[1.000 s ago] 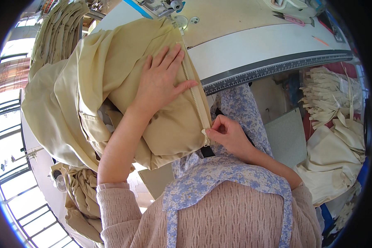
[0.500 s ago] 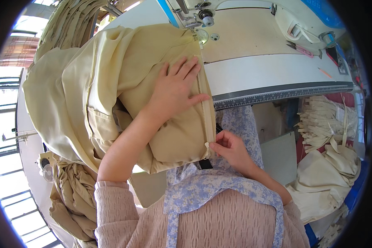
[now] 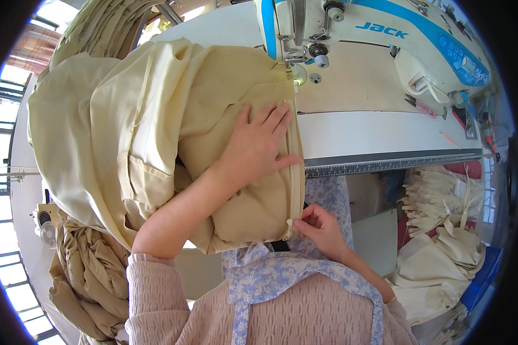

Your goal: The person sews a zipper onto a beige fabric item using a sewing machine. They align the zipper, guide the fabric under the presser foot, and stitch along the zipper edge. The person repeatedly adjusts the fabric and zipper to maintain alignment during sewing.

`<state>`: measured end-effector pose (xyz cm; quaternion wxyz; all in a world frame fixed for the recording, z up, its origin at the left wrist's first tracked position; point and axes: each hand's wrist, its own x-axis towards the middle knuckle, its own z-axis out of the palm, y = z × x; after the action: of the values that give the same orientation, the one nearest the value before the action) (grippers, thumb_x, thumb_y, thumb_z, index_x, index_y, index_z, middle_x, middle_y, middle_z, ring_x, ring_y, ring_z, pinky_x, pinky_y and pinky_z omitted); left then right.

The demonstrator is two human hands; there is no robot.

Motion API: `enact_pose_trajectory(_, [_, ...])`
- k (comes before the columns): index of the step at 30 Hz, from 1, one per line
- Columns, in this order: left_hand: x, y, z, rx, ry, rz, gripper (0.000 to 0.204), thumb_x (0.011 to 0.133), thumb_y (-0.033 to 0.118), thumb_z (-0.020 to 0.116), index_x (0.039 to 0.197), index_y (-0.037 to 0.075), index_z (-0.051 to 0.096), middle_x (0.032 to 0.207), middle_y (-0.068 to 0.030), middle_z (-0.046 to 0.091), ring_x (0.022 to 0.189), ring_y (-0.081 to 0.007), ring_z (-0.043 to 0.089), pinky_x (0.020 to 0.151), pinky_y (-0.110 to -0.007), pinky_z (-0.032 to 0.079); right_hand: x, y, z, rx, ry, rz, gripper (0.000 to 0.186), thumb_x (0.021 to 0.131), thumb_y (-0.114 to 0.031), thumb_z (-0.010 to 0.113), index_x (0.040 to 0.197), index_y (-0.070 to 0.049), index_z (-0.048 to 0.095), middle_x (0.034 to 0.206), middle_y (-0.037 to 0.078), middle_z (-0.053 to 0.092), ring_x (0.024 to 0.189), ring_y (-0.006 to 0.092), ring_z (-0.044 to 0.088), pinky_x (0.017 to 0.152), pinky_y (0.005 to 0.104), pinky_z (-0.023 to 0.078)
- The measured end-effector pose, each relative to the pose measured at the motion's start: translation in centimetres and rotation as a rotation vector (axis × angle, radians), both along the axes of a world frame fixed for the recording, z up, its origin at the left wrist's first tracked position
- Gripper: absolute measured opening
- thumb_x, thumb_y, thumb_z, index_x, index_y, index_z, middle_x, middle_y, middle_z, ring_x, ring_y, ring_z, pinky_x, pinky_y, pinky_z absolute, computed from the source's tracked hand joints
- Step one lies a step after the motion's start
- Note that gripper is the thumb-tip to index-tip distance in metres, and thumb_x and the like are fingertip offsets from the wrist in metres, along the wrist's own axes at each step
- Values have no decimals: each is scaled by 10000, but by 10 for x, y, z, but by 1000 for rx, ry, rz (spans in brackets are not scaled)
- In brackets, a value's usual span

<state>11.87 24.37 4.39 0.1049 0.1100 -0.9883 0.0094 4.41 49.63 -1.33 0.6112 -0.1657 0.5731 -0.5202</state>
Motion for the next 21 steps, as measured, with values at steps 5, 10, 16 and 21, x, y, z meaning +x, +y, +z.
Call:
enact_pose_trajectory(5, [-2, 0, 0, -28, -7, -1, 859, 851, 618, 703, 1422, -5, 551, 1481, -142, 534, 1382, -319, 483, 1139, -563, 367, -38, -22, 47, -174, 696, 141, 179, 943, -149, 770, 956, 1, 675, 836, 53, 690, 719, 100, 650, 662, 256, 534])
enact_pose_trajectory(10, [0, -1, 2, -5, 10, -28, 867, 845, 610, 706, 1401, -38, 558, 1449, -163, 543, 1384, -330, 476, 1159, -577, 346, -118, -128, 70, -337, 1084, -86, 149, 967, -132, 720, 982, 12, 690, 835, 77, 657, 723, 148, 609, 678, 285, 509])
enact_pose_trajectory(16, [-4, 0, 5, 15, -38, -39, 883, 844, 613, 703, 1393, -63, 557, 1474, -187, 512, 1402, -351, 452, 1155, -593, 351, -198, -241, 19, -123, 1273, -16, 328, 872, -234, 743, 1132, -40, 696, 1085, 174, 696, 1001, 375, 674, 873, 459, 544])
enact_pose_trajectory(21, [-6, 1, 8, 43, -81, -38, 889, 851, 613, 695, 1401, -69, 541, 1511, -207, 474, 1406, -364, 442, 1139, -607, 363, -232, -275, -2, -293, 1318, 85, 418, 828, -230, 757, 1168, -3, 671, 1169, 214, 692, 1093, 422, 661, 949, 498, 530])
